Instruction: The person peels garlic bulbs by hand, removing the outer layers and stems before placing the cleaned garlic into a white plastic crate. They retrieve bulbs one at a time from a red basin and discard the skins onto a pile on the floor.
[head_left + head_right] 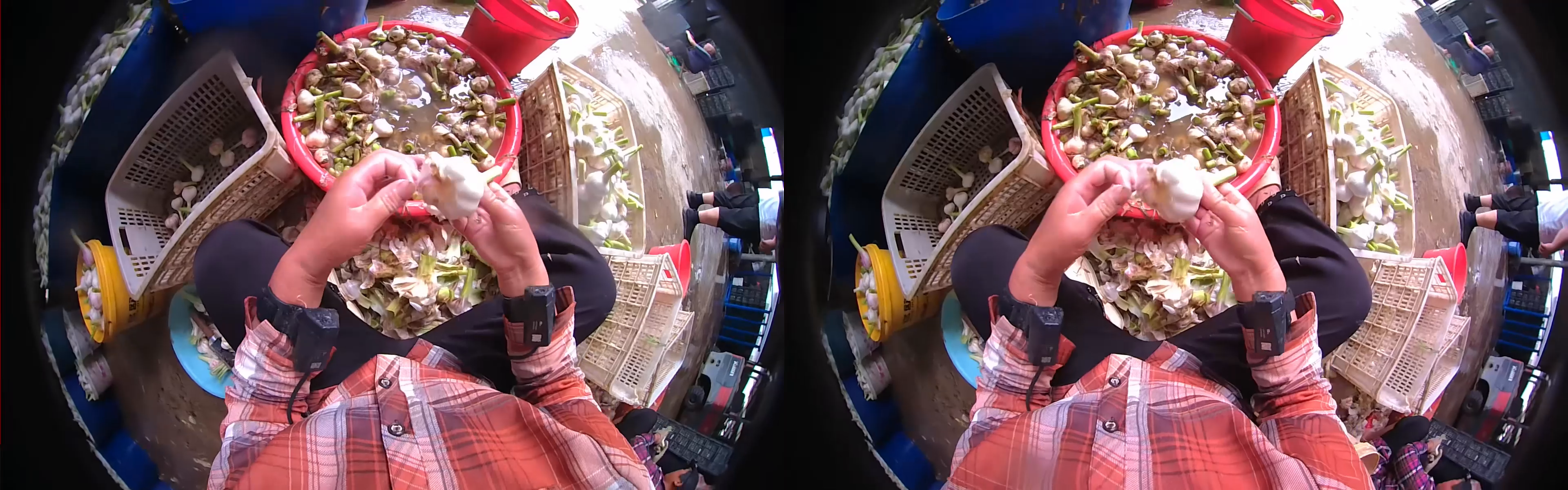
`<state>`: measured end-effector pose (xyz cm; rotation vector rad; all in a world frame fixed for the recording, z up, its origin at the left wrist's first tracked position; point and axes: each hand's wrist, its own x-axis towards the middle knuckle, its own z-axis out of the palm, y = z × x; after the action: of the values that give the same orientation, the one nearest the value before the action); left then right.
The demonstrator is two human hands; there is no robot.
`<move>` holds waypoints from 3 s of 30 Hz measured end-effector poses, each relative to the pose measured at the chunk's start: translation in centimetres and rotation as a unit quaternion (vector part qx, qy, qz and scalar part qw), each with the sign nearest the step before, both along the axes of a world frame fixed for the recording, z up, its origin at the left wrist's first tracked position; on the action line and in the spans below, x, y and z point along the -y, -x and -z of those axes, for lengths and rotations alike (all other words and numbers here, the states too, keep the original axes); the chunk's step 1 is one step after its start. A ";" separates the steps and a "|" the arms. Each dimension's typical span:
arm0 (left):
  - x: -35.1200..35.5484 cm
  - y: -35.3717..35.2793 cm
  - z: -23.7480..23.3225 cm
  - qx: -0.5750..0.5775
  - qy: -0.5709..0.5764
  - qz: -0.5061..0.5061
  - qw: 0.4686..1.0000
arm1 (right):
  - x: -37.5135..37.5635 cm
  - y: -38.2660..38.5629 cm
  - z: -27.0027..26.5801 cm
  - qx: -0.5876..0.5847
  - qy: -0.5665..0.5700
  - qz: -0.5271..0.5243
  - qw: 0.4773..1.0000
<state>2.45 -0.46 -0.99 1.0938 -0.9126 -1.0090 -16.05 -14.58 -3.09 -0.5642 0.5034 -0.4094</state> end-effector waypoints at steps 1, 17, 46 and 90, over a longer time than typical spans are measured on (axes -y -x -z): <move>0.0 0.0 -0.9 -0.052 0.040 -0.005 0.998 | 1.0 0.4 1.7 0.046 -0.053 0.016 0.997; 0.5 2.8 -1.3 0.134 -0.066 0.093 0.984 | 5.5 0.1 2.2 -0.011 0.012 0.238 0.971; 0.2 -5.9 1.4 -0.115 -0.194 -0.327 0.918 | 18.7 -42.5 15.3 -0.392 0.724 -0.231 0.518; -0.4 -0.6 1.5 -0.189 -0.145 -0.111 0.965 | -3.3 -4.7 -5.7 -0.156 0.785 -0.055 0.597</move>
<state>3.00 -0.04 -2.50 1.1628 -0.3316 -1.1364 -11.32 -11.29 2.63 -2.4454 0.3100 -0.5769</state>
